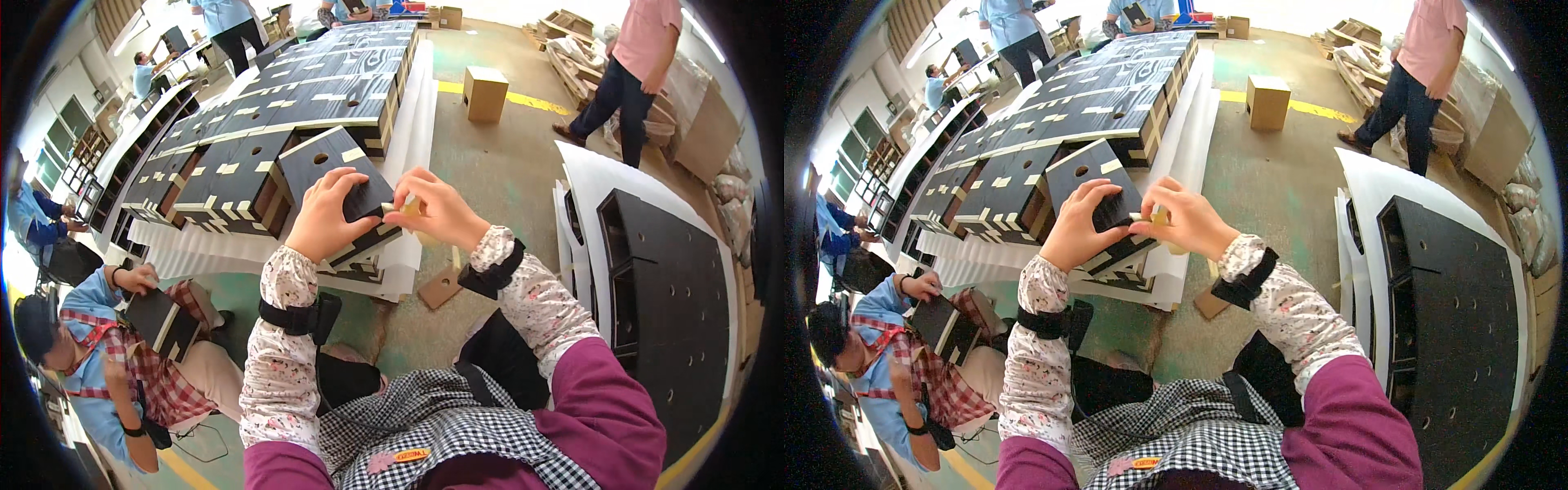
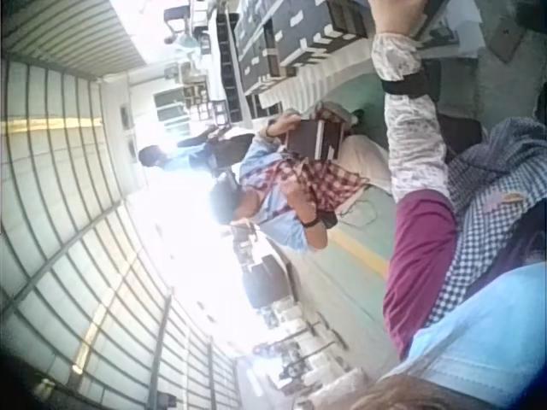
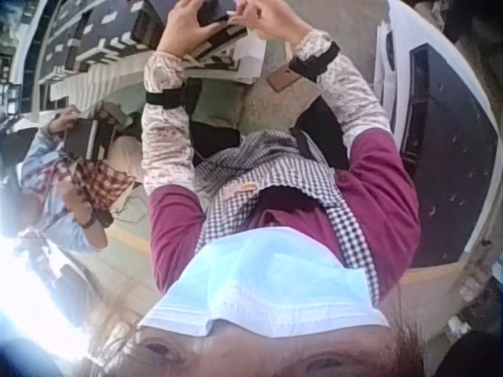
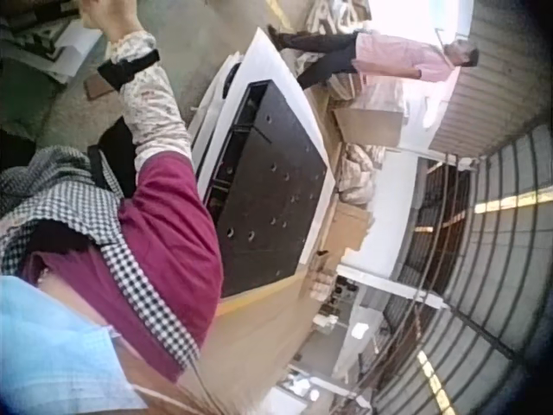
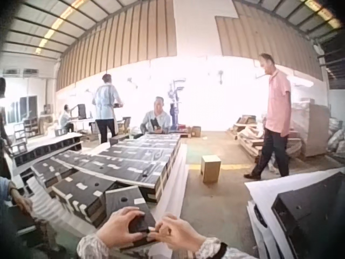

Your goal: The person applies yellow tape to the edges of small, dark wooden drawer components in a workshop. They pick up each drawer, apply tape to the corners and edges, and then place the finished unit onto a stack on the table. The process is repeated for multiple drawer units.

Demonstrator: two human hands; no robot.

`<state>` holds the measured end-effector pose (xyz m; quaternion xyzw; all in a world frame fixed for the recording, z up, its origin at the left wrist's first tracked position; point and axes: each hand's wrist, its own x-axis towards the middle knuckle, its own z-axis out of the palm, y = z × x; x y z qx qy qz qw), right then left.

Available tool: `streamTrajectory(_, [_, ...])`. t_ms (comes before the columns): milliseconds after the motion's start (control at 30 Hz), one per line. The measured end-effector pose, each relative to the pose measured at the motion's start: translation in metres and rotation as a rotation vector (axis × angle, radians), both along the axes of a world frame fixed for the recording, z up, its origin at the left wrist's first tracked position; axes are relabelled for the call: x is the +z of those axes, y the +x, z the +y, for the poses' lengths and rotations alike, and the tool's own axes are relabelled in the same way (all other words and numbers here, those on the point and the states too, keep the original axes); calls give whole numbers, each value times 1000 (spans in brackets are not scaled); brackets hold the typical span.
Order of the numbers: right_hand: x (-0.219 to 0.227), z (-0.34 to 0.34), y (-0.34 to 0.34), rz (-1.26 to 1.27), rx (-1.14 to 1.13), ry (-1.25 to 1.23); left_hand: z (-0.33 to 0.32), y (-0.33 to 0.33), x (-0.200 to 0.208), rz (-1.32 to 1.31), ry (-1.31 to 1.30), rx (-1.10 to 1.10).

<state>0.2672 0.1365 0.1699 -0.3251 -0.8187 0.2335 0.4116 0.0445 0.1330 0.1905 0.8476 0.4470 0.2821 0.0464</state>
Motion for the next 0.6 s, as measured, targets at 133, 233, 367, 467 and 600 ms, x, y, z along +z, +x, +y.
streamTrajectory(133, [-16, -3, -4, -103, 55, 211, 0, 0, 2, 2, -20, -6])
streamTrajectory(233, [-52, -32, 4, -163, 164, 70, 3, -1, 0, -3, -18, -11])
streamTrajectory(367, [-51, -16, 34, -206, -62, -181, 1, 2, -2, -2, -2, -5])
streamTrajectory(467, [7, 15, 25, -135, -113, -150, -1, -1, -3, 3, 9, 20])
streamTrajectory(600, [32, 69, -23, -285, -121, 221, 1, 1, -2, -14, 9, -5])
